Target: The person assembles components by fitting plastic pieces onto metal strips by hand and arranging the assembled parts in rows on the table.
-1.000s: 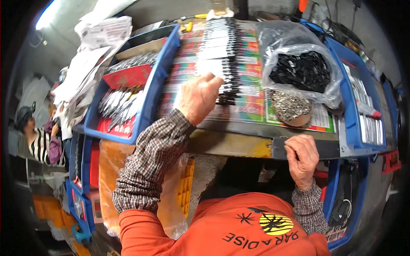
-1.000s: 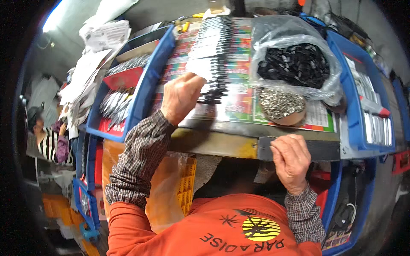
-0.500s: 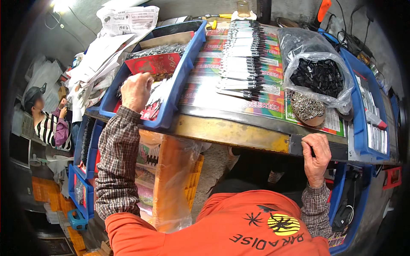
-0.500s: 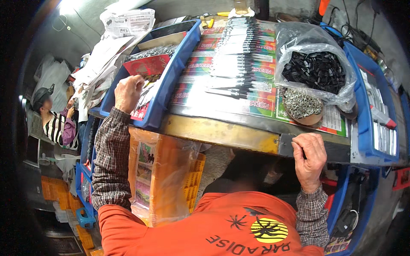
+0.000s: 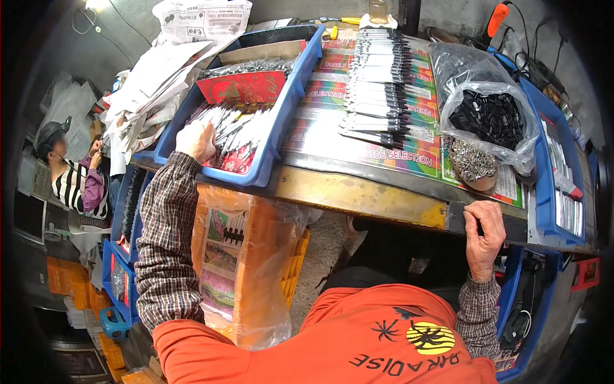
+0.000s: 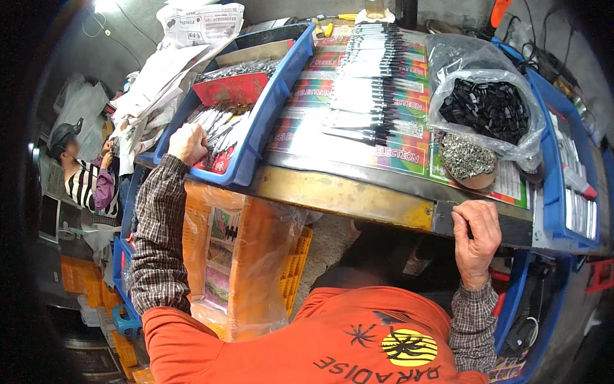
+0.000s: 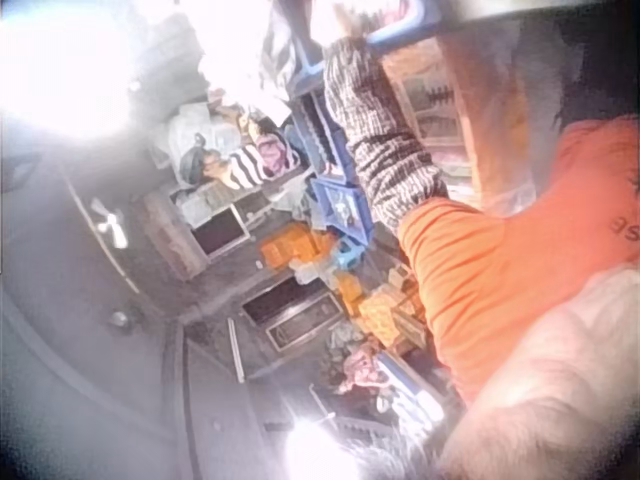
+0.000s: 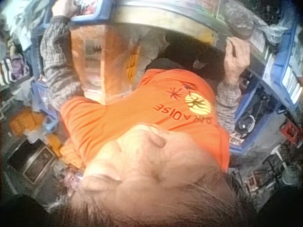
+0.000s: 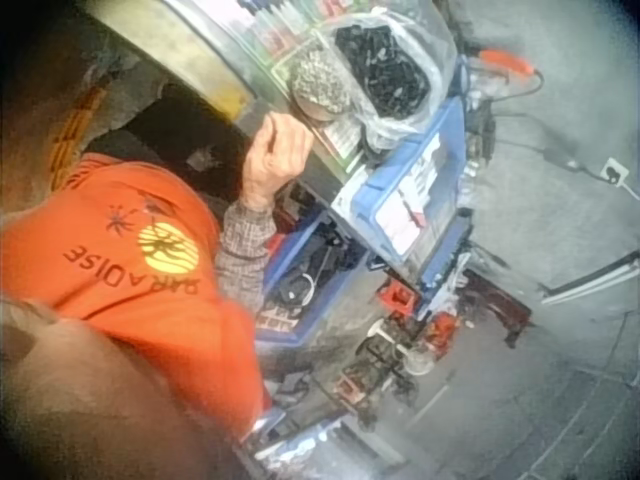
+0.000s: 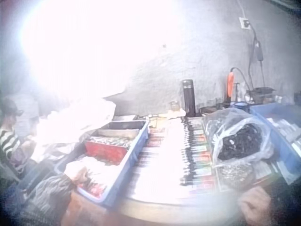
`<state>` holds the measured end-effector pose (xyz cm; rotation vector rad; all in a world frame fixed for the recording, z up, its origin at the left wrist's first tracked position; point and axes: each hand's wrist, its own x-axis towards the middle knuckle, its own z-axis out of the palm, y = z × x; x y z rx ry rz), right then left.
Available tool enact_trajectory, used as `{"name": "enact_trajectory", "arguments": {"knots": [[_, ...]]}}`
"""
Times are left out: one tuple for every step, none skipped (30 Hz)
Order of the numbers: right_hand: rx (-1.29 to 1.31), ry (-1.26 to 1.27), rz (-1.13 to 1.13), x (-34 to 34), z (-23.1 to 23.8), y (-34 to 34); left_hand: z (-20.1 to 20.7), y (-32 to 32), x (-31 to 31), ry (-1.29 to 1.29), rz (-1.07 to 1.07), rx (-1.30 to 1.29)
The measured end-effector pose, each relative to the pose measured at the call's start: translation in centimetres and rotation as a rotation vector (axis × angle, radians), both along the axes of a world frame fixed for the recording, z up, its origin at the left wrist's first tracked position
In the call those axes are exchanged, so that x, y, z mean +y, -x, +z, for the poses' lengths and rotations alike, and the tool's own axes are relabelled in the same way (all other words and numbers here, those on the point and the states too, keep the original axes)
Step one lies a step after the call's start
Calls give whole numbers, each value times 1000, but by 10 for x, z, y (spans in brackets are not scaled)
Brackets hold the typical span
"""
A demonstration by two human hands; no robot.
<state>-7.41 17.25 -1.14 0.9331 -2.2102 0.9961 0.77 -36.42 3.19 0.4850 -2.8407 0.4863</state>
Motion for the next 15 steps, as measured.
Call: {"name": "enact_trajectory", "arguments": {"knots": [[3, 3, 3, 0, 0, 0, -4, 0, -5, 0, 1, -2], [1, 2, 1, 0, 0, 0, -5, 2, -6, 14, -20, 0], [-3, 1, 1, 1, 0, 0, -5, 3, -6, 28, -42, 1], [-8, 2, 1, 2, 0, 0, -5, 4, -5, 28, -43, -1], [-10, 3, 0, 2, -1, 1, -4, 5, -5, 25, -41, -17], [-5, 2, 2, 2, -1, 1, -3, 6, -4, 22, -40, -34], [-1, 1, 4, 2, 0, 1, -2, 6, -3, 24, -41, -36], [-3, 3, 1, 2, 0, 0, 0, 5, -1, -10, -30, -42], [-13, 3, 8, 1, 1, 0, 1, 5, 1, -43, -19, -49], [-23, 3, 15, 2, 1, 0, 0, 5, 2, -41, -22, -51], [-23, 6, 12, 2, 1, 0, -1, 4, 1, -41, -62, -15], [-14, 7, 16, 3, 0, 1, 0, 3, 2, -41, -101, 22], [-4, 8, 20, 4, 0, 1, 2, 3, 3, -39, -104, 21], [-5, 10, 16, 4, 0, 1, 4, 4, 5, -75, -68, 1], [-8, 5, 17, 4, 0, 0, 5, 5, 7, -111, -31, -20]]}}
